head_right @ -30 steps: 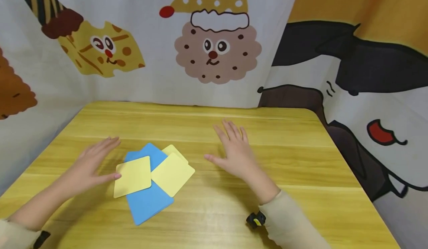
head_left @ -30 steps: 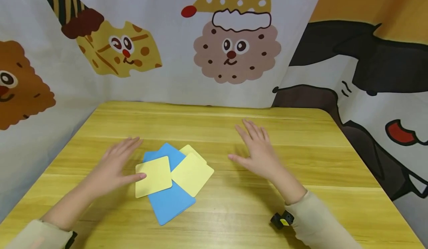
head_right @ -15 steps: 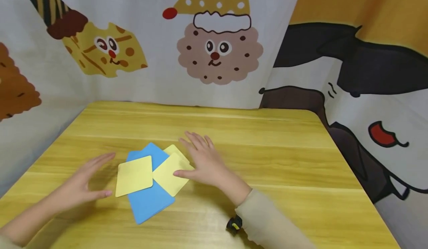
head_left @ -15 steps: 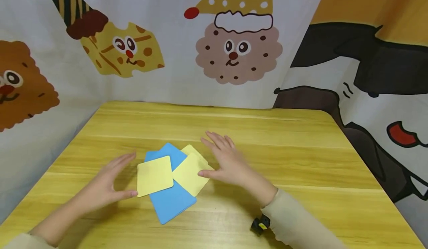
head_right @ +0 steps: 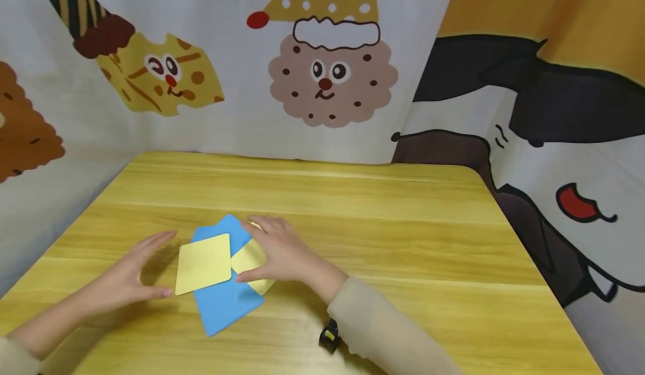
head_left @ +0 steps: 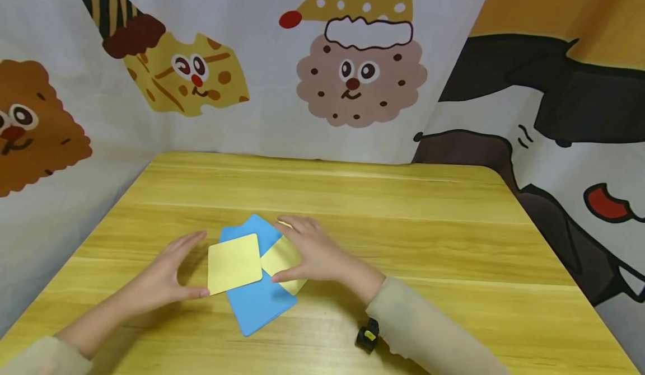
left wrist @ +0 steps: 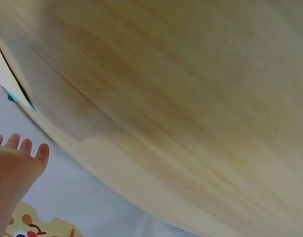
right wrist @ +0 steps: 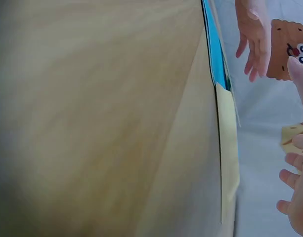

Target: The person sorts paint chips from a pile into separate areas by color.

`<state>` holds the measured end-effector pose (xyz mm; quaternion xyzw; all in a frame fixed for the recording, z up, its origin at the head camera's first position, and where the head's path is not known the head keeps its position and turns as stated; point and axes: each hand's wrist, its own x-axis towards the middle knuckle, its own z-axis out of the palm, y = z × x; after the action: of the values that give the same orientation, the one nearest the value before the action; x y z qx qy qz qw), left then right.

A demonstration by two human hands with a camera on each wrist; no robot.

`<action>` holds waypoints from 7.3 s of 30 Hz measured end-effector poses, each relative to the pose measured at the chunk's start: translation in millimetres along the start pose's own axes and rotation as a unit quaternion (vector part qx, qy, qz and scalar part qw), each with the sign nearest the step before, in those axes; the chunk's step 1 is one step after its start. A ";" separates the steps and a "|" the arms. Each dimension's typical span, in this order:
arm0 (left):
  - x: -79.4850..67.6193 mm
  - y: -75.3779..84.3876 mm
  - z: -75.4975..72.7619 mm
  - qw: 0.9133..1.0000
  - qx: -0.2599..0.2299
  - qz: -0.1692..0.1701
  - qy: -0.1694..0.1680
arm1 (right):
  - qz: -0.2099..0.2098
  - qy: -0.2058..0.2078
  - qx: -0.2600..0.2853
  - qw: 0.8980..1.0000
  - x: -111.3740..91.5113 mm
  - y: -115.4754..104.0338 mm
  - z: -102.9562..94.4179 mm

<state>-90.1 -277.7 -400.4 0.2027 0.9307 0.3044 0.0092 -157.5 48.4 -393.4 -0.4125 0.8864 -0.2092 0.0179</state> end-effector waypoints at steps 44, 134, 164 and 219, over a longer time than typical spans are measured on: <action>13.8 -22.1 24.9 0.996 0.085 0.020 -0.015 | 0.017 -0.158 -0.060 0.985 50.8 -4.5 37.7; 105.2 107.7 58.6 0.990 0.015 0.133 -0.033 | 0.077 0.045 0.048 0.995 -90.1 49.8 -45.5; 119.6 215.6 128.7 0.977 0.137 0.136 -0.091 | 0.135 0.020 0.020 0.990 -201.5 83.1 -73.9; 199.6 308.7 241.0 0.927 0.301 0.066 -0.213 | 0.188 -0.041 0.015 0.981 -306.2 187.3 -100.6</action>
<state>-124.7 160.5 -399.4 0.3169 0.9392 -0.0405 0.1255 -111.8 417.6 -417.1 -0.2462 0.9435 -0.1984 0.0990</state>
